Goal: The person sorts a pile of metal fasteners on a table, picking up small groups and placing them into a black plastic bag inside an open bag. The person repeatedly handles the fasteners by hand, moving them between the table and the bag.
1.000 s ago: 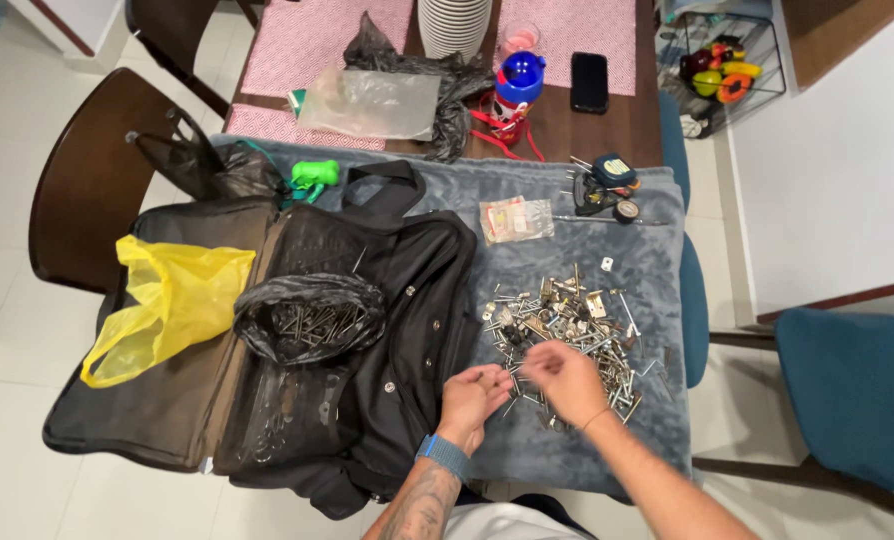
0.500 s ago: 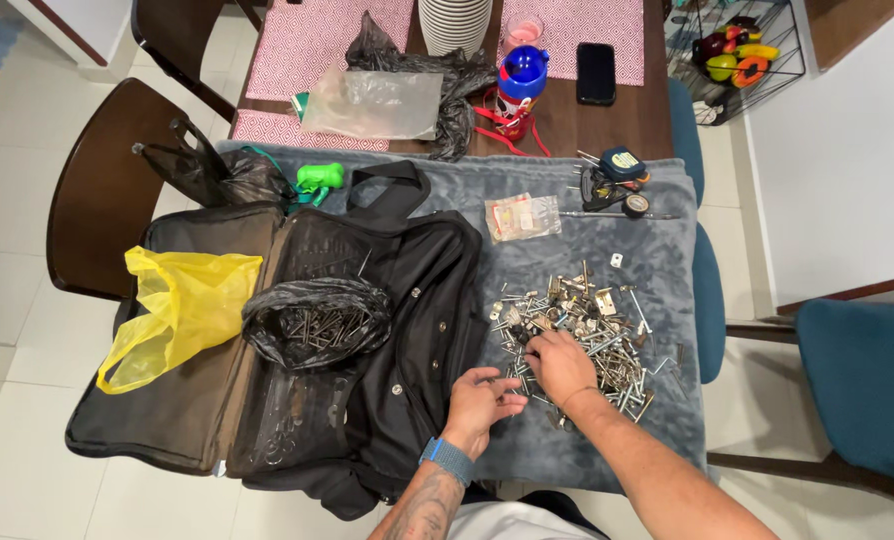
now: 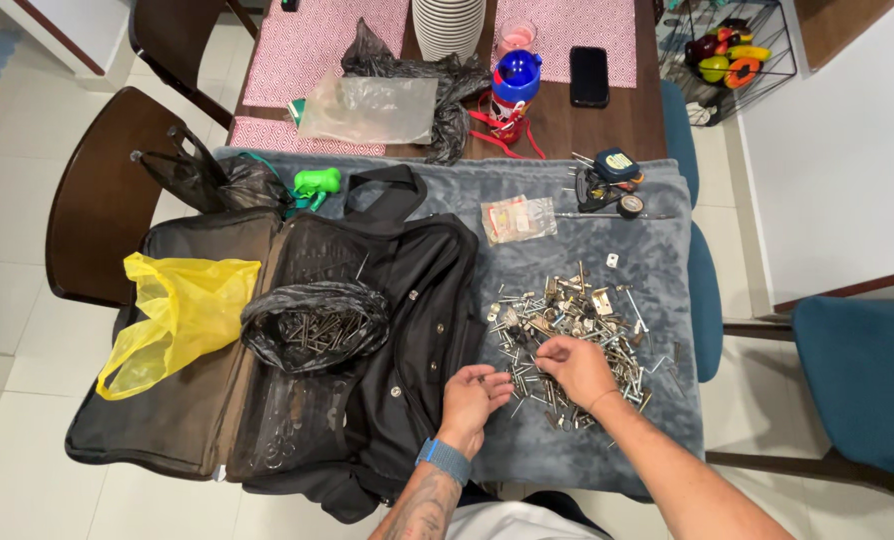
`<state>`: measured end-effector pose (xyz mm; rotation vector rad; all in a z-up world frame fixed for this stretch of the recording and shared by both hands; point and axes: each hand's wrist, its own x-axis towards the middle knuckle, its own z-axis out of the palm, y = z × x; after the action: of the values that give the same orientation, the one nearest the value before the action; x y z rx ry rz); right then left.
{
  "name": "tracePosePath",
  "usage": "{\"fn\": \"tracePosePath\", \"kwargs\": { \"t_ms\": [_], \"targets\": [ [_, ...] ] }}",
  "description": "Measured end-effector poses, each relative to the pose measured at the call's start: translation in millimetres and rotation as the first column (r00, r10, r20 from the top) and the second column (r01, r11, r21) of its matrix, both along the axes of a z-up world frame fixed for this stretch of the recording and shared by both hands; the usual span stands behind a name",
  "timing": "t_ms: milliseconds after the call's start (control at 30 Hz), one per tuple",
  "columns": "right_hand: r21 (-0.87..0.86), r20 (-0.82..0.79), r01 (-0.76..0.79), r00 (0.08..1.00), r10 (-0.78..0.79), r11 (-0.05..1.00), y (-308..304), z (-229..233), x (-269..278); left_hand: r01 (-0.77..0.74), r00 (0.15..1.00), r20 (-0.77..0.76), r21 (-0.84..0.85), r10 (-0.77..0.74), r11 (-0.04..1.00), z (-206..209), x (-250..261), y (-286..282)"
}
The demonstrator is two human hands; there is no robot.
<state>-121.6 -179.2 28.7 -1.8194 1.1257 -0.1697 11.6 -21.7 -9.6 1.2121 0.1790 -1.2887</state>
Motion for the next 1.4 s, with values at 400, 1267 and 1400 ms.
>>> {"fn": "tracePosePath", "kwargs": {
  "t_ms": [400,1267,1400],
  "targets": [
    [0.074,-0.068,-0.453,0.887,0.457,0.889,21,79,20,0.384,0.921,0.120,-0.118,-0.371,0.916,10,-2,-7],
    [-0.471,-0.469,-0.598,0.792,0.390,0.649,1,-3,31,0.163,0.983,-0.075,-0.054,-0.167,0.985,39,8,14],
    [-0.512,-0.230,-0.453,0.891,0.392,0.730,-4,16,27,0.141,0.986,-0.080,-0.054,-0.145,0.989,34,10,10]
  ]
}}
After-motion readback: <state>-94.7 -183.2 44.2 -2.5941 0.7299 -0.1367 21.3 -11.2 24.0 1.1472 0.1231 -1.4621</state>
